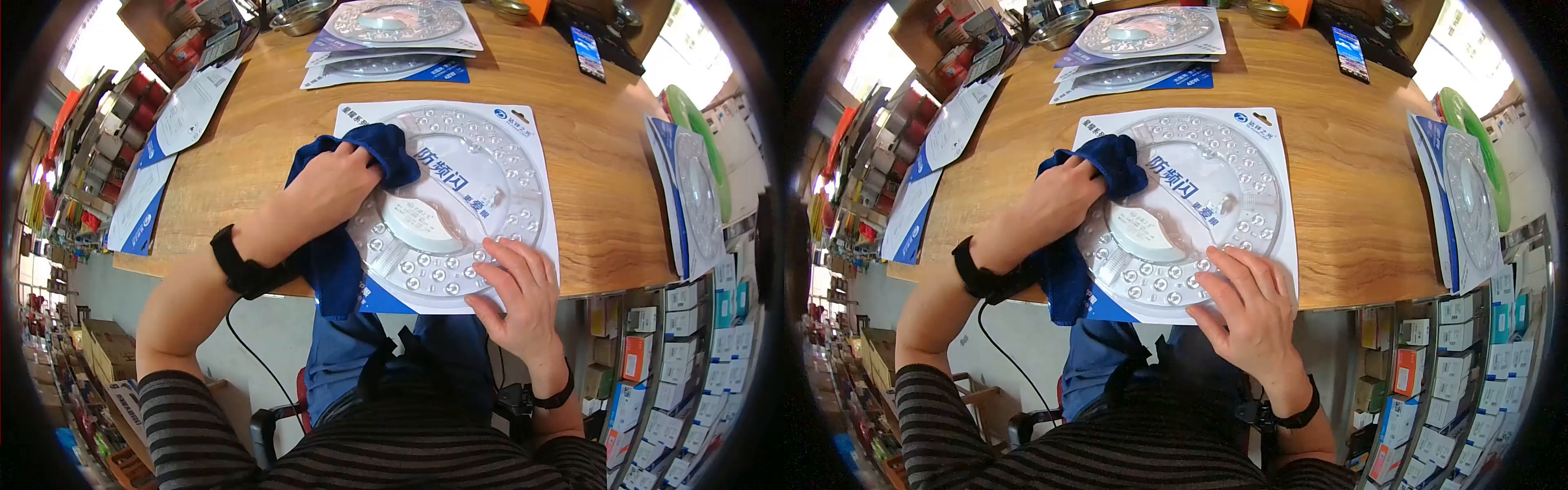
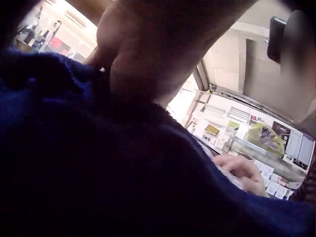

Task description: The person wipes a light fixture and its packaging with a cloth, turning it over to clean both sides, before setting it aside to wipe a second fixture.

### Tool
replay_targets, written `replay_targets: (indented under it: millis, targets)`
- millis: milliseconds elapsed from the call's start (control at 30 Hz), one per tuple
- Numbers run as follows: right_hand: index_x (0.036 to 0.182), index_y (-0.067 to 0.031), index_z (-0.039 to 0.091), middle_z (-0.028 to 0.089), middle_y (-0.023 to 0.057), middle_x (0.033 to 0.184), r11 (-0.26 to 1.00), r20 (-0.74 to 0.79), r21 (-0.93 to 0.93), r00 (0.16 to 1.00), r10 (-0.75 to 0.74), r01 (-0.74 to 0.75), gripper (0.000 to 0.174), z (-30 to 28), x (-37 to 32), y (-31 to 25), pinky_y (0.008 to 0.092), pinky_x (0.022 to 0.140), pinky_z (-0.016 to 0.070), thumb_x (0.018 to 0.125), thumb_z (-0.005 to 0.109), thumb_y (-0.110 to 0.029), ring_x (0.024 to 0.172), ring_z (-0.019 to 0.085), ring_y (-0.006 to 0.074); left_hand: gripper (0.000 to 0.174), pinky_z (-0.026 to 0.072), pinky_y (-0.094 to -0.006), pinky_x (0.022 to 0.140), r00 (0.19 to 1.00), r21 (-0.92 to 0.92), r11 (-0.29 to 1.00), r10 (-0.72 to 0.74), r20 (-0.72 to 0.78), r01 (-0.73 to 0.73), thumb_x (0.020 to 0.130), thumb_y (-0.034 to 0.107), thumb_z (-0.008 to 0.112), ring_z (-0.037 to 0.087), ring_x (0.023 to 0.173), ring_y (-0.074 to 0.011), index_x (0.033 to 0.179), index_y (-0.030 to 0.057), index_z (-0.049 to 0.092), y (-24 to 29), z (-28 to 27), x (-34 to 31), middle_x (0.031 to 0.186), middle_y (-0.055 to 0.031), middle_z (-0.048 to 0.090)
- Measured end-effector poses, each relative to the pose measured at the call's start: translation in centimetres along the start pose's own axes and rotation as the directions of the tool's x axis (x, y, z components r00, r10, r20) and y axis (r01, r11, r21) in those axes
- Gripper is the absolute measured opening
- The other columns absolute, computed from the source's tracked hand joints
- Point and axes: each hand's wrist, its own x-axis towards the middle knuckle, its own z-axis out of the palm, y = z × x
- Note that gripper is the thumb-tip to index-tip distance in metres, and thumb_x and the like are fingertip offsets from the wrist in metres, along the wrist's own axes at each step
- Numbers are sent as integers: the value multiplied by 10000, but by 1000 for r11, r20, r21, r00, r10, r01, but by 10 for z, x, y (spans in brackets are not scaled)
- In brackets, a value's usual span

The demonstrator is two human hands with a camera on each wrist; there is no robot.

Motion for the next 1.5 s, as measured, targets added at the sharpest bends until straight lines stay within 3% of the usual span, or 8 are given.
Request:
replay_targets:
  millis: [367, 433, 467, 567, 867, 1100, 1167, 1500]
  targets:
    - [988, -87, 652, 611, 81, 1186, 1000, 37, 10, 999, 1, -2, 354, -3, 0, 1, 397, 924, 396, 682, 775, -216, 1115, 543, 268, 187, 488, -345, 820, 991, -197, 980, -10, -135, -17, 731, 51, 581, 574, 918, -280, 892, -8, 654, 6, -6, -12, 924, -135, 607]
    - [990, -86, 652, 611, 82, 1185, 1000, 43, 13, 999, 1, -2, 357, -4, 0, 1, 399, 923, 396, 681, 775, -214, 1113, 544, 268, 263, 461, -377, 905, 993, -128, 990, -43, 106, 56, 709, -3, 539, 530, 1046, -334, 943, -33, 654, 4, -12, 1, 1090, -157, 596]
    - [992, -86, 652, 611, 82, 1186, 1000, 43, 12, 999, -2, 1, 359, -5, 1, 1, 402, 925, 395, 681, 776, -215, 1114, 544, 267, 198, 462, -374, 881, 980, -124, 987, -79, 180, 103, 713, 12, 548, 520, 1027, -323, 864, -30, 670, 5, -16, 8, 1022, -158, 591]
    - [999, -88, 651, 611, 81, 1187, 1000, 44, 21, 999, 0, 0, 362, -3, 0, 2, 405, 930, 393, 684, 775, -217, 1117, 543, 265, 141, 504, -350, 797, 992, -9, 1000, -14, 128, 16, 745, 77, 572, 555, 918, -294, 799, 5, 682, -4, -11, 28, 947, -146, 595]
    - [1017, -92, 646, 608, 77, 1192, 1000, 60, 23, 998, 1, -3, 360, -3, 1, 0, 403, 934, 393, 704, 766, -225, 1122, 543, 260, 161, 522, -366, 765, 976, -12, 998, 66, 205, -65, 752, 70, 596, 586, 959, -307, 878, 21, 683, 3, -18, 76, 990, -162, 589]
    - [1002, -92, 645, 608, 74, 1189, 1000, 28, 8, 1000, -12, 12, 341, -1, 0, 1, 402, 924, 397, 713, 762, -231, 1126, 540, 267, 163, 506, -386, 743, 978, -64, 998, -5, 207, 18, 755, 64, 592, 597, 931, -296, 906, 41, 648, 0, -28, 45, 960, -128, 584]
    - [1000, -90, 645, 608, 74, 1187, 1000, 28, 5, 1000, -15, 15, 343, -1, 0, 0, 400, 922, 397, 709, 763, -229, 1126, 540, 268, 149, 496, -394, 727, 940, -79, 994, -49, 339, 80, 768, 56, 575, 597, 926, -288, 903, 50, 637, 1, -38, 26, 946, -116, 578]
    - [978, -86, 654, 611, 75, 1183, 999, 23, 19, 999, -28, 28, 337, -3, -1, 1, 391, 915, 395, 693, 772, -221, 1119, 538, 282, 63, 486, -347, 627, 1000, -27, 999, -28, 12, 29, 730, 87, 591, 584, 800, -235, 758, 36, 616, 43, -42, -41, 835, -84, 556]
